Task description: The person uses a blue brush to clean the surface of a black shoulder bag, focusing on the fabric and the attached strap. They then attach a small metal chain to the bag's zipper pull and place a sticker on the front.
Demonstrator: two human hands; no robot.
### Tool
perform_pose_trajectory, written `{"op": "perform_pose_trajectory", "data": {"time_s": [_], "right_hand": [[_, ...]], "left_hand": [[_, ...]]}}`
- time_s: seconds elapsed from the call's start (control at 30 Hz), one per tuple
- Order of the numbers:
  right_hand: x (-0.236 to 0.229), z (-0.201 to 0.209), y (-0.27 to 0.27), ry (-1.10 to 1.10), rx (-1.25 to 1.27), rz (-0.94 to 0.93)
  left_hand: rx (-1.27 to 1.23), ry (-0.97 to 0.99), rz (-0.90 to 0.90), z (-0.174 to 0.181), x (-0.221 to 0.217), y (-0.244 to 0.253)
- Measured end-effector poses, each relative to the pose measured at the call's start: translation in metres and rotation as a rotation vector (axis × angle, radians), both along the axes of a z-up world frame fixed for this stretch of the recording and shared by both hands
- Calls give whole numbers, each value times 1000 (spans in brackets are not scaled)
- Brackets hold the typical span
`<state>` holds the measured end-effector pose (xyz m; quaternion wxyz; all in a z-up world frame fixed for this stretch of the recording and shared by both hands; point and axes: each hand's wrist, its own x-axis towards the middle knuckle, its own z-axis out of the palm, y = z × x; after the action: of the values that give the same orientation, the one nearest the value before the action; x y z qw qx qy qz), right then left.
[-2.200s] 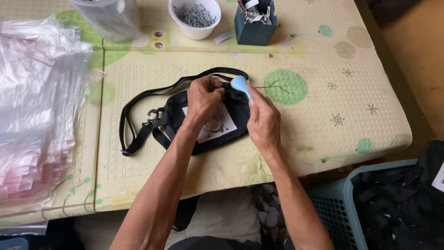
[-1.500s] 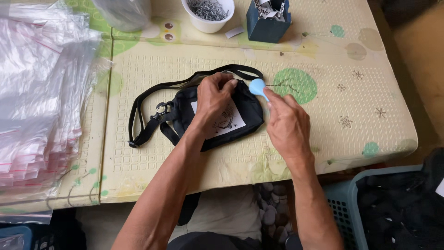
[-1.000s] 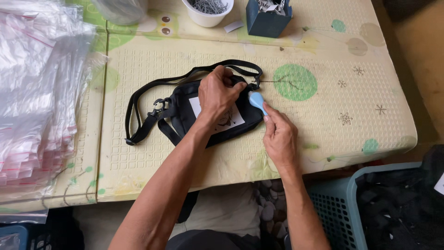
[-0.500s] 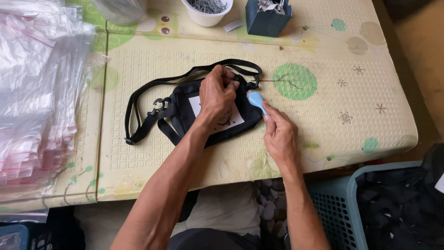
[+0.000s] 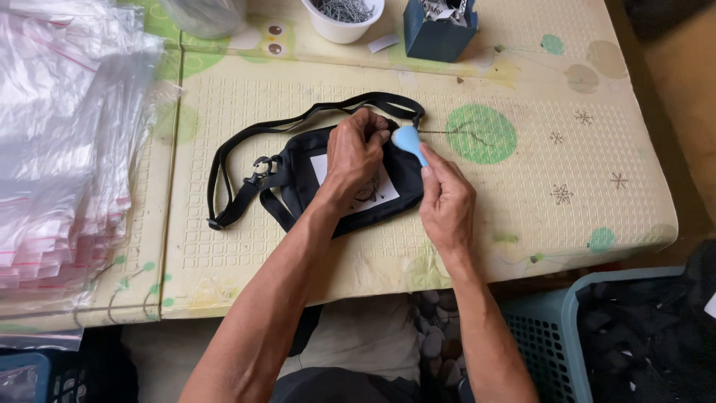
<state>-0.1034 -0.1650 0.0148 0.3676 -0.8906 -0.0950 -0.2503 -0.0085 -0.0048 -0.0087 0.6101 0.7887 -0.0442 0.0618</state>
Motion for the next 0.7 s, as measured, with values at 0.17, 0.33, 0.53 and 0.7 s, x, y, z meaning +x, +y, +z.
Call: {"op": "perform_pose_trajectory", "data": {"time_s": [0.17,0.33,0.53,0.7], "right_hand": [[-10,21,-20,205,-237,-78],[5,62,-9,124,-98,-65],[76,-23,-19,331,389,-172],[97,-37,-17,435,583,-87]], "left_hand": [[30,3,13,-1,-2,-2],[-73,-30,14,9,-9,3],[-173,-78,13,0,-4,1],[-157,-67,-35,3,-9,6]]}}
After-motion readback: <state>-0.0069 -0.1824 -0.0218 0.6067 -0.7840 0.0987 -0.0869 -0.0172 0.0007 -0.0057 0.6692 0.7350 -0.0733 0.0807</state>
